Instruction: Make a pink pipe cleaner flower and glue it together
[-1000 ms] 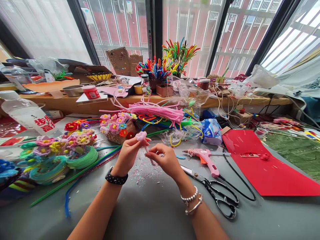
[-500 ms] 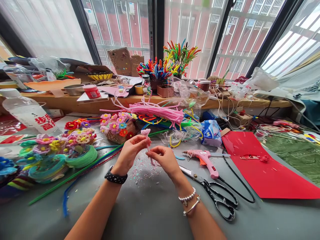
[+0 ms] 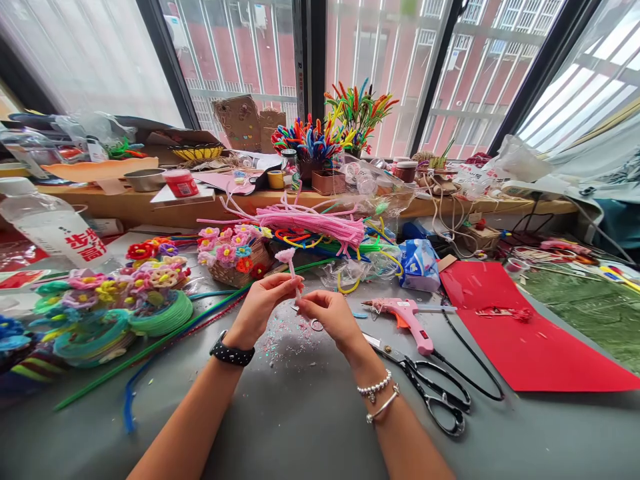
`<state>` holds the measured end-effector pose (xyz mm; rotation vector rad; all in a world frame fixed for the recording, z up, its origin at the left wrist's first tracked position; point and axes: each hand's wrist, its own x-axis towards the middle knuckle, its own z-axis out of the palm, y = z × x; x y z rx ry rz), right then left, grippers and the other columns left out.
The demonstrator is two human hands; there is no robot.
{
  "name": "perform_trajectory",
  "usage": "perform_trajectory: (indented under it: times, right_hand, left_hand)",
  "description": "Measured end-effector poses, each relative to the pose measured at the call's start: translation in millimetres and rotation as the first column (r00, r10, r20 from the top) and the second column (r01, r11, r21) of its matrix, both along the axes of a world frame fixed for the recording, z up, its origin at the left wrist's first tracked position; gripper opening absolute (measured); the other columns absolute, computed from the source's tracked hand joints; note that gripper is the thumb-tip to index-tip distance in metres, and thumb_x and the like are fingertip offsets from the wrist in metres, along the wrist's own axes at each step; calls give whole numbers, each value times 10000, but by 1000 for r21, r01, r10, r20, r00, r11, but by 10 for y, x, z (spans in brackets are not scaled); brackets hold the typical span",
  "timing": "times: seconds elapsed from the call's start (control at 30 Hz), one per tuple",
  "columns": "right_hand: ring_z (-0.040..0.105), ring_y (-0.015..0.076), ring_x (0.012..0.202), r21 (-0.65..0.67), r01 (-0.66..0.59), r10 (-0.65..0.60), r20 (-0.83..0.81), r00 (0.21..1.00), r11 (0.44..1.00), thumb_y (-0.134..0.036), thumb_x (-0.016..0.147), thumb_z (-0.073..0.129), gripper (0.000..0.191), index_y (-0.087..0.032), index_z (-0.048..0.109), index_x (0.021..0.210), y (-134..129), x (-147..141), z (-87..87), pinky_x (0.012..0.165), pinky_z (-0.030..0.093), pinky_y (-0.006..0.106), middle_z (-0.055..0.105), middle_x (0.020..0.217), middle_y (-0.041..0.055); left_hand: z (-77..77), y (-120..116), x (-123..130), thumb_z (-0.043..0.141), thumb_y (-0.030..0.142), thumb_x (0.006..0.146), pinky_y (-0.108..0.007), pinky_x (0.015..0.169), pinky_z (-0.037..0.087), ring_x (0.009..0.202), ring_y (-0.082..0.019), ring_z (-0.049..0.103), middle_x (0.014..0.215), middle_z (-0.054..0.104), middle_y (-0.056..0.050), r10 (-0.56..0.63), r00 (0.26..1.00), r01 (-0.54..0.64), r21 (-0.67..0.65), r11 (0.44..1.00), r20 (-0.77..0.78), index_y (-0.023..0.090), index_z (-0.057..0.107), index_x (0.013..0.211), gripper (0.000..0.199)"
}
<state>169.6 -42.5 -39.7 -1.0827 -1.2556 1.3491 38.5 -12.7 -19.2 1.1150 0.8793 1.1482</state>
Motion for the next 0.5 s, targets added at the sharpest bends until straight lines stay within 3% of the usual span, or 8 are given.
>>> perform_trajectory:
  times: [0.17, 0.33, 0.4, 0.5]
  right_hand:
    - [474, 73, 525, -49, -22, 20, -33, 999, 999, -364, 619, 650, 240, -134, 589, 653, -23, -58, 7, 538, 351, 224, 589, 580, -11]
    - [512, 84, 550, -54, -14, 13, -35, 999, 998, -351, 612, 657, 234, -131, 605, 668, -30, -92, -14, 570, 377, 231, 598, 585, -5]
    - [510, 83, 542, -38, -1, 0, -30, 1000, 999, -353, 615, 654, 234, -129, 606, 661, -25, -91, -27, 561, 376, 230, 598, 579, -3]
    - [505, 82, 532, -37, 40, -41, -38, 998, 999, -361, 619, 650, 246, -127, 611, 681, -11, -81, -50, 550, 373, 229, 594, 575, -4]
  left_hand:
    - [-25, 2, 20, 694, 278, 560, -184, 570, 402, 589, -84, 538, 611, 627, -20, 108, 992, -108, -6, 994, 59, 127, 664, 645, 176]
    - [-38, 28, 5, 711, 275, 544, -182, 612, 414, 623, -81, 549, 643, 628, -15, 178, 967, -174, -39, 984, 183, 135, 654, 666, 194]
    - [-46, 28, 9, 703, 278, 561, -189, 627, 422, 632, -83, 556, 650, 626, -10, 167, 965, -161, -46, 986, 200, 140, 647, 672, 186]
    - [-57, 13, 27, 669, 310, 606, -202, 621, 432, 632, -95, 566, 655, 627, -16, 52, 985, -41, -70, 997, 164, 139, 647, 697, 195]
